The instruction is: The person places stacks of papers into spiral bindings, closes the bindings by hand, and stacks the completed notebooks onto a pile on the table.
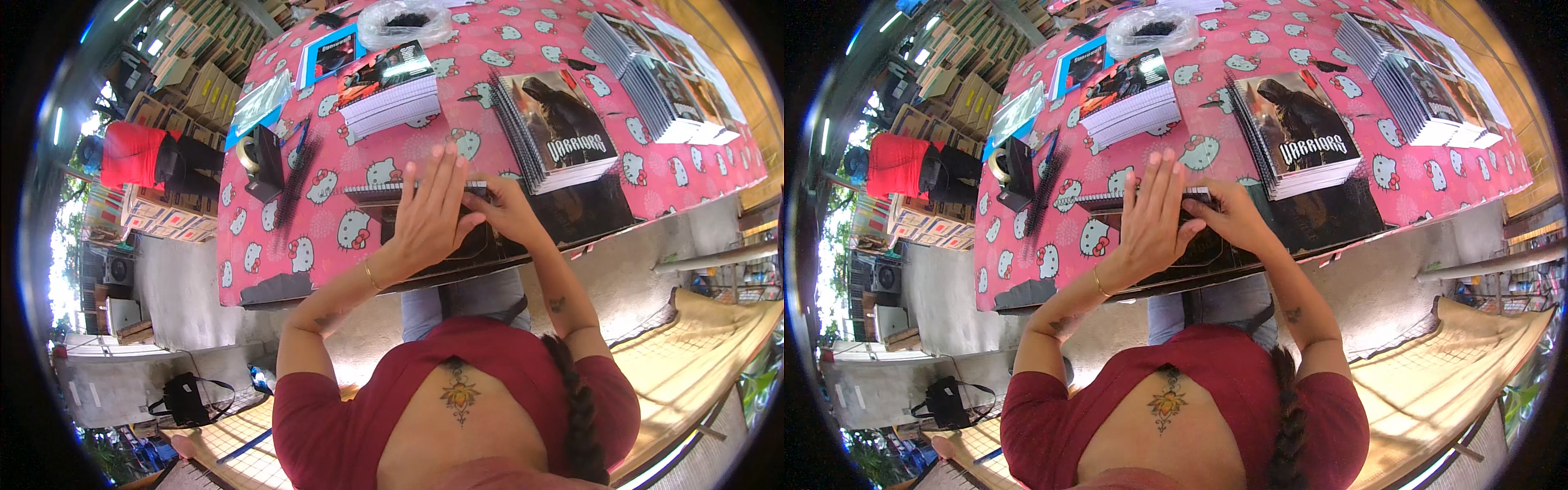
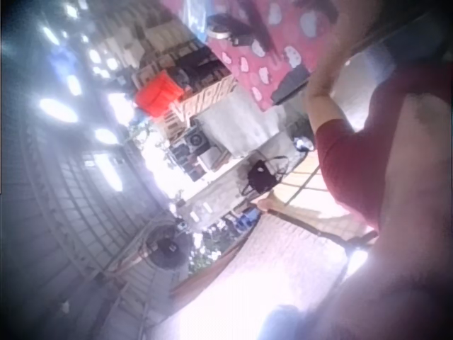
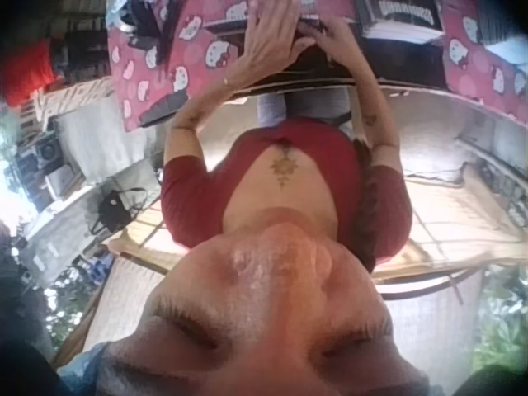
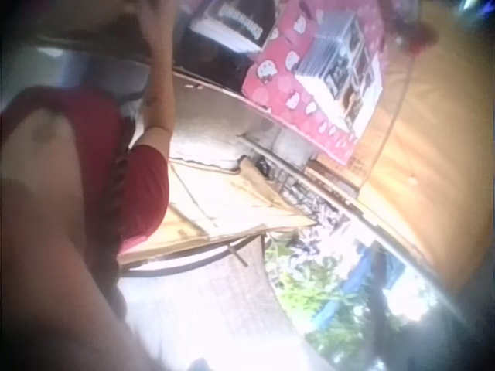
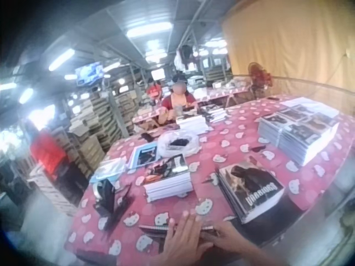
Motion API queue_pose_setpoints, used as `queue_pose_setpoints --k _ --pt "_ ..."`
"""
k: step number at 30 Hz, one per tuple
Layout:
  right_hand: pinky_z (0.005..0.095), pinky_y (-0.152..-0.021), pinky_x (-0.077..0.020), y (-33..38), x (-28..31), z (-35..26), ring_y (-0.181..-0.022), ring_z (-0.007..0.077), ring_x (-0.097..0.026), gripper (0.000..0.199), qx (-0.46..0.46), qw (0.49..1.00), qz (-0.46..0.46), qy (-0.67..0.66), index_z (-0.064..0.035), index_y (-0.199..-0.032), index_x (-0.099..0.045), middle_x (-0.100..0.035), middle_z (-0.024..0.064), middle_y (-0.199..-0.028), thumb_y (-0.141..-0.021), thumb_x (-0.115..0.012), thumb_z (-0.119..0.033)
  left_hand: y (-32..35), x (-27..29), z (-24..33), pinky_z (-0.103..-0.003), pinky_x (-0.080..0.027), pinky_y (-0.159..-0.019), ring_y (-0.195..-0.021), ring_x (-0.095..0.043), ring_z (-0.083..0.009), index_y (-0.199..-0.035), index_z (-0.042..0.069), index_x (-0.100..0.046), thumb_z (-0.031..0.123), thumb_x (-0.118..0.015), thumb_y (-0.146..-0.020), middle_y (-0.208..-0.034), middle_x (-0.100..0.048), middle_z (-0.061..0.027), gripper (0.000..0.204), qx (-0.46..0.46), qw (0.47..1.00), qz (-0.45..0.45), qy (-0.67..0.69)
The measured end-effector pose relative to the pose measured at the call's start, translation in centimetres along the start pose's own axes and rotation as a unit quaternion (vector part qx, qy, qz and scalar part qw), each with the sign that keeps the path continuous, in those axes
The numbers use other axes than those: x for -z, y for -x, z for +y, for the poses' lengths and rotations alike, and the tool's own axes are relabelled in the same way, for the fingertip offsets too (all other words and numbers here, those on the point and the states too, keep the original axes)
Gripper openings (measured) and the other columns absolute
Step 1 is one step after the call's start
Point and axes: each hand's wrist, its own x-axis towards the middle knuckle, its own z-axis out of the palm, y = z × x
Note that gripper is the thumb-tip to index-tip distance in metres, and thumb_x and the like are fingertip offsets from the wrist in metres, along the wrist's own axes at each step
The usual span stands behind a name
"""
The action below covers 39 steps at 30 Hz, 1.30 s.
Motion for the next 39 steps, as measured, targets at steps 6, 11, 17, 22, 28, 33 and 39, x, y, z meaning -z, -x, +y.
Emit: queue_pose_setpoints --k 6,11,17,22,28,33,39 --pt "0.0279 -0.077 -0.0498 0.4 1.1 -3.2 -0.085 0.0144 -0.064 0.028 0.012 0.994 -0.001 0.112 -0.0005 -0.116 -0.071 -0.072 0.0131 -0.098 -0.090 -0.073 -0.012 -1.6 1.2 -2.0 -0.056 -0.021 -0.120 -0.109 -0.067 -0.0282 -0.129 0.008 -0.061 0.034 -0.066 -0.097 -0.117 -0.069 -0.0103 0.041 0.006 0.995 -0.036 0.096" --pt "0.0284 -0.078 -0.0517 0.7 2.4 -3.0 -0.083 0.0144 -0.066 0.027 0.059 0.995 0.005 0.078 0.0016 -0.116 -0.071 -0.072 0.0103 -0.090 -0.093 -0.071 -0.013 -3.2 2.9 -0.8 -0.055 -0.026 -0.119 -0.093 -0.070 -0.0248 -0.109 0.011 -0.068 0.024 -0.071 -0.093 -0.096 -0.073 -0.0057 0.021 0.024 0.989 0.057 0.134" --pt "0.0274 -0.086 -0.0535 -1.3 4.8 -4.5 -0.093 0.0105 -0.065 0.015 0.000 0.996 -0.075 0.041 0.0026 -0.107 -0.073 -0.072 0.0060 -0.097 -0.095 -0.069 -0.005 -2.6 2.3 -2.3 -0.055 -0.029 -0.116 -0.084 -0.070 -0.0261 -0.105 0.013 -0.069 0.024 -0.071 -0.094 -0.090 -0.073 -0.0064 0.015 0.013 0.990 -0.007 0.142" --pt "0.0299 -0.072 -0.0529 -3.3 5.3 -4.5 -0.080 0.0126 -0.066 0.011 0.070 0.985 -0.106 0.114 0.0023 -0.091 -0.065 -0.067 0.0070 -0.086 -0.085 -0.072 -0.003 -2.7 2.2 -2.2 -0.052 -0.039 -0.108 -0.082 -0.070 -0.0283 -0.104 0.011 -0.069 0.022 -0.070 -0.093 -0.087 -0.072 -0.0066 0.015 0.016 0.989 -0.005 0.144" --pt "0.0349 -0.069 -0.0519 -1.5 1.2 -3.7 -0.077 0.0251 -0.068 0.016 0.143 0.955 0.079 0.247 -0.0006 -0.088 -0.061 -0.065 0.0128 -0.084 -0.080 -0.073 -0.005 -2.2 3.2 -0.9 -0.046 -0.049 -0.093 -0.083 -0.069 -0.0332 -0.108 0.007 -0.066 0.014 -0.070 -0.090 -0.087 -0.070 -0.0119 0.020 0.019 0.994 0.014 0.102" --pt "0.0375 -0.088 -0.0520 0.4 3.5 -5.7 -0.100 0.0307 -0.068 0.022 0.163 0.961 0.137 0.177 -0.0024 -0.103 -0.068 -0.071 0.0146 -0.103 -0.082 -0.074 -0.006 -4.7 7.9 -4.6 -0.043 -0.054 -0.079 -0.084 -0.068 -0.0379 -0.115 0.001 -0.065 0.006 -0.069 -0.085 -0.091 -0.070 -0.0178 0.031 -0.039 0.989 -0.051 0.133" --pt "0.0446 -0.106 -0.0438 3.8 11.1 -9.3 -0.123 0.0346 -0.059 0.050 0.157 0.864 0.332 0.344 -0.0028 -0.130 -0.062 -0.063 0.0189 -0.131 -0.082 -0.077 -0.004 -14.5 9.7 -1.5 -0.029 -0.053 -0.068 -0.083 -0.068 -0.0193 -0.118 -0.003 -0.062 0.014 -0.068 -0.098 -0.096 -0.069 -0.0095 0.026 0.085 0.884 0.189 0.418"
